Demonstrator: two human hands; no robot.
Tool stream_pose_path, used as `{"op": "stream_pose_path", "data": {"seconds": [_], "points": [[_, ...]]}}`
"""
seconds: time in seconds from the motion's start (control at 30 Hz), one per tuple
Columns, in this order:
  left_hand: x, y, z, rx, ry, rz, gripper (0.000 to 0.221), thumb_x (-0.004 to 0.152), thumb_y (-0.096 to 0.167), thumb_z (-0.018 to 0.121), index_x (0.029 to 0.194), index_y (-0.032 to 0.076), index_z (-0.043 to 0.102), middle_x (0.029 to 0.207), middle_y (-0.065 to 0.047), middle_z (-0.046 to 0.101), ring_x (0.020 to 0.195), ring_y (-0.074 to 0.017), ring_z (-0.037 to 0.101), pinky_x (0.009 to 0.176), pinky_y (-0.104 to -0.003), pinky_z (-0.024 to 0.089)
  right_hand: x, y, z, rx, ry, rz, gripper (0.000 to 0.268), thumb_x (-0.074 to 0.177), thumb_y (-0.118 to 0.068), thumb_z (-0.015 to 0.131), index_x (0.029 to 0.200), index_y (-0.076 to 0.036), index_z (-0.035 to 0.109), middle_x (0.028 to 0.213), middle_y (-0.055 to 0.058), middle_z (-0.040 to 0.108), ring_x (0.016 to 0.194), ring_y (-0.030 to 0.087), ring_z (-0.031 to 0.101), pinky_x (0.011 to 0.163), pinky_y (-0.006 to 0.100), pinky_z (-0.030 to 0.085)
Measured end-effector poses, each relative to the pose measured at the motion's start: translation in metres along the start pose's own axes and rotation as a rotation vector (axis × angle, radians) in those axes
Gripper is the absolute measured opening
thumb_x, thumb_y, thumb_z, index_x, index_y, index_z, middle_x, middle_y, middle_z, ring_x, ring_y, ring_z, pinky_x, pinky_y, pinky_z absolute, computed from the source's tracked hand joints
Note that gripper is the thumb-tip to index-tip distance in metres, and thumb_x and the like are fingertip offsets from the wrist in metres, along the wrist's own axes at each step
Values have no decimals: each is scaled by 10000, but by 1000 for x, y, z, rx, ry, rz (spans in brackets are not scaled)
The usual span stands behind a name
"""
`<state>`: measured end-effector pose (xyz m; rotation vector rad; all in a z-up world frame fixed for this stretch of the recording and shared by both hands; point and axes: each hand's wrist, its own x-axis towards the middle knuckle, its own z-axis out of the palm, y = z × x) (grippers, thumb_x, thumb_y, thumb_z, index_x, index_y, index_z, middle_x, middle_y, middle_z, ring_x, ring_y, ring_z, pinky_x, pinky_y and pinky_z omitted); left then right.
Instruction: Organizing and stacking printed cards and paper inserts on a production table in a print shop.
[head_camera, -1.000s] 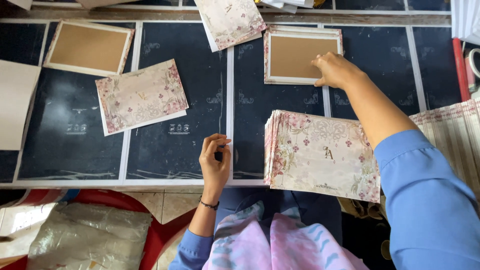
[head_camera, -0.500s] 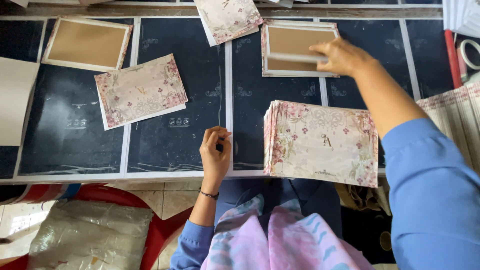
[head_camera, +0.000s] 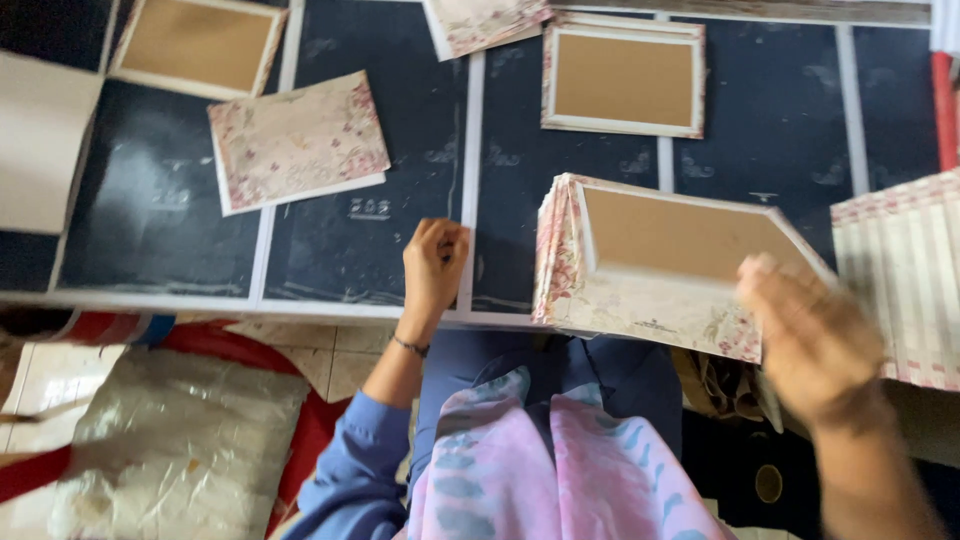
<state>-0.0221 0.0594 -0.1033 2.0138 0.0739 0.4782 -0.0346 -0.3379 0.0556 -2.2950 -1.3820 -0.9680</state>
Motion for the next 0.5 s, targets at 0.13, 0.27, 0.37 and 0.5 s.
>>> {"op": "stream_pose_path", "data": {"seconds": [0.13, 0.27, 0.37, 0.5], "points": [[55, -33, -24, 244, 56, 91, 111, 920, 14, 660, 911, 110, 715, 952, -107, 588, 684, -252, 678, 645, -342, 555, -19, -44, 31, 19, -42, 24, 166, 979, 170, 699, 1138, 158, 745, 1211, 312, 729, 1081, 435, 743, 1008, 510, 611], [129, -68, -36, 695, 163, -81, 216, 949, 272, 766, 941, 67, 699, 1086, -150, 628, 939, -360, 651, 685, -477, 572, -35, -54, 41, 58, -39, 177, 240, 1004, -10, 689, 1200, 127, 716, 1299, 283, 699, 1158, 423, 722, 1079, 508, 572], [169, -93, -29, 895, 121, -240, 356, 884, 302, 834, 1065, 32, 686, 1198, -175, 601, 1070, -408, 617, 787, -506, 593, -31, -63, 36, 121, -57, 309, 315, 1030, -112, 658, 1229, 130, 694, 1339, 287, 686, 1186, 421, 709, 1100, 489, 555], [193, -115, -26, 997, 112, -334, 312, 869, 165, 793, 1130, 25, 693, 1205, -176, 599, 1004, -411, 665, 698, -490, 626, -30, -68, 37, 83, -43, 403, 214, 1013, 33, 701, 1208, 120, 717, 1353, 286, 695, 1189, 395, 720, 1094, 443, 560]]}}
